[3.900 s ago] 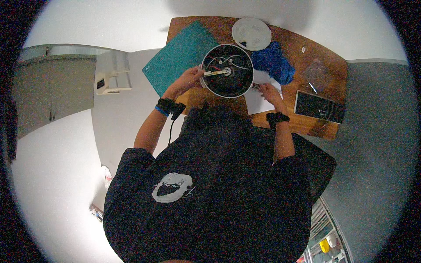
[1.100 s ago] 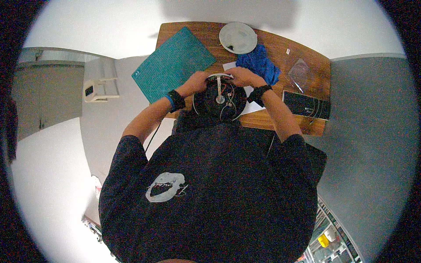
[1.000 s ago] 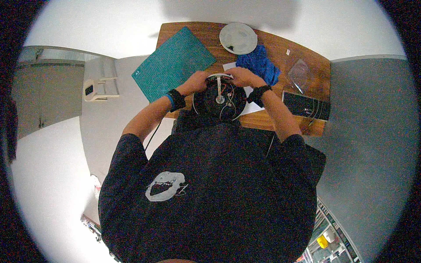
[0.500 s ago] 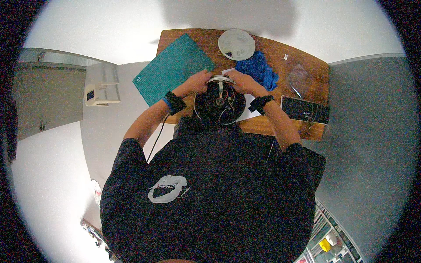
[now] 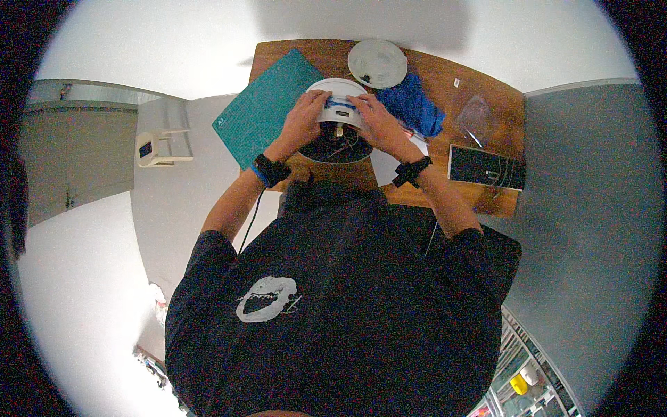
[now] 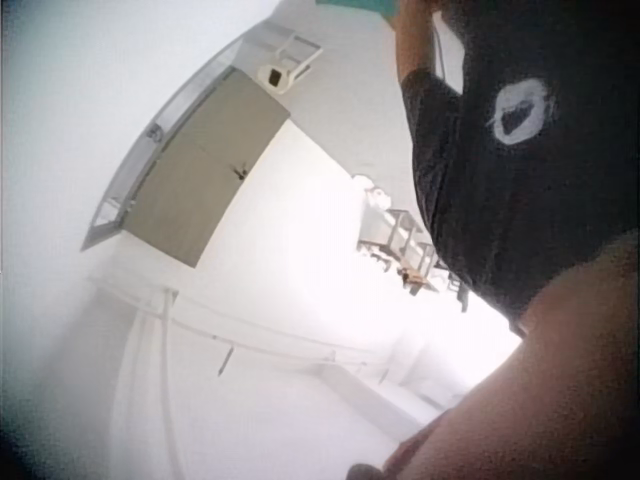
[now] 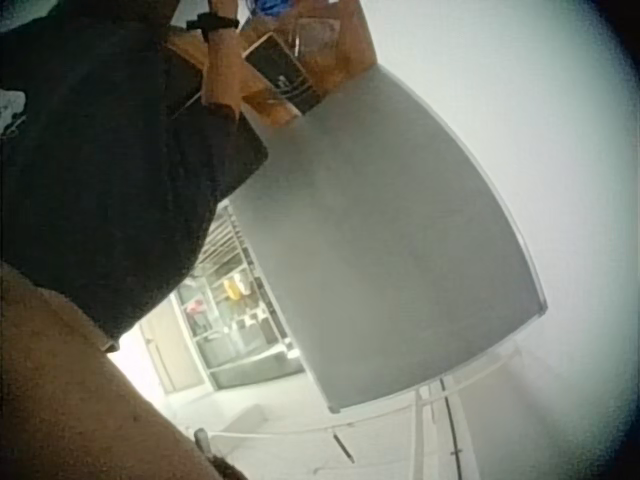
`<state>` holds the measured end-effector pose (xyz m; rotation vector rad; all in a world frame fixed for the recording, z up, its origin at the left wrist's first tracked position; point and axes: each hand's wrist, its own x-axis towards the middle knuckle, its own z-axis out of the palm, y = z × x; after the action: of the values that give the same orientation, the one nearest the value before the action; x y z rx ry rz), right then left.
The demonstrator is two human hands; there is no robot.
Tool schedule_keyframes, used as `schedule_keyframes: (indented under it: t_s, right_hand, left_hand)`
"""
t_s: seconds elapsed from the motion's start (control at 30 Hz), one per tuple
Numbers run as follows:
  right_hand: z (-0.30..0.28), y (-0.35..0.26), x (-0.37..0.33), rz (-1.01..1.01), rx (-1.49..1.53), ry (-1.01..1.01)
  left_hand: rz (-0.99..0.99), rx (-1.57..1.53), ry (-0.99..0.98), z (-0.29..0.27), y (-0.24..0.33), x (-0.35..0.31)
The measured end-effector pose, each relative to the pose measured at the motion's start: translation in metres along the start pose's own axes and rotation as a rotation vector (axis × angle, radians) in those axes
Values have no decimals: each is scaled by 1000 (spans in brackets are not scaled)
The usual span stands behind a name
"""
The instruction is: The person opens a white cylindrical device, manipulates internal wires and components, and uses a red-handled tool to adjust parts. They then close the device and wipe its exterior with a blue cloth.
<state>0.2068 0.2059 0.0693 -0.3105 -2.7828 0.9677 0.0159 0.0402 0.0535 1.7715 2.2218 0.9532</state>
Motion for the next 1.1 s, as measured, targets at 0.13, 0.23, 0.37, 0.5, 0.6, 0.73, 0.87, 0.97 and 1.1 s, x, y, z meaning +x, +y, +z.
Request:
schedule_keyframes:
  t_s: [0.13,0.23,0.37,0.5,0.6,0.73,0.87,0.97,1.1]
  right_hand:
    - [3,1,-2,-52,-24,-53]
    - [-2,-9,0,11,-21,-129]
    - [5,-7,1,45,-7,-178]
    - [8,-14,-5,37,44,-180]
    - [12,-16,-9,9,60,-144]
    - [15,-18,-5,-55,43,-75]
    - [30,-7,-4,-59,-69,-146]
    - [31,-6,-5,-68,-96,-129]
    - [33,-6,-5,-71,-92,-123]
  left_hand:
    - [-25,-16,-55,-8,-1,-12]
    - [0,-30,-80,-15,-1,-17]
    - [9,-78,-148,-21,-5,-20]
    - [16,-133,-230,-24,-10,-29]
    - [45,-190,-243,-29,-11,-31]
    - [37,-184,-220,-27,-16,-31]
    - [28,-51,-272,-16,-14,-36]
    - [71,-92,-224,-15,-14,-41]
    - [93,-83,-236,-19,-14,-40]
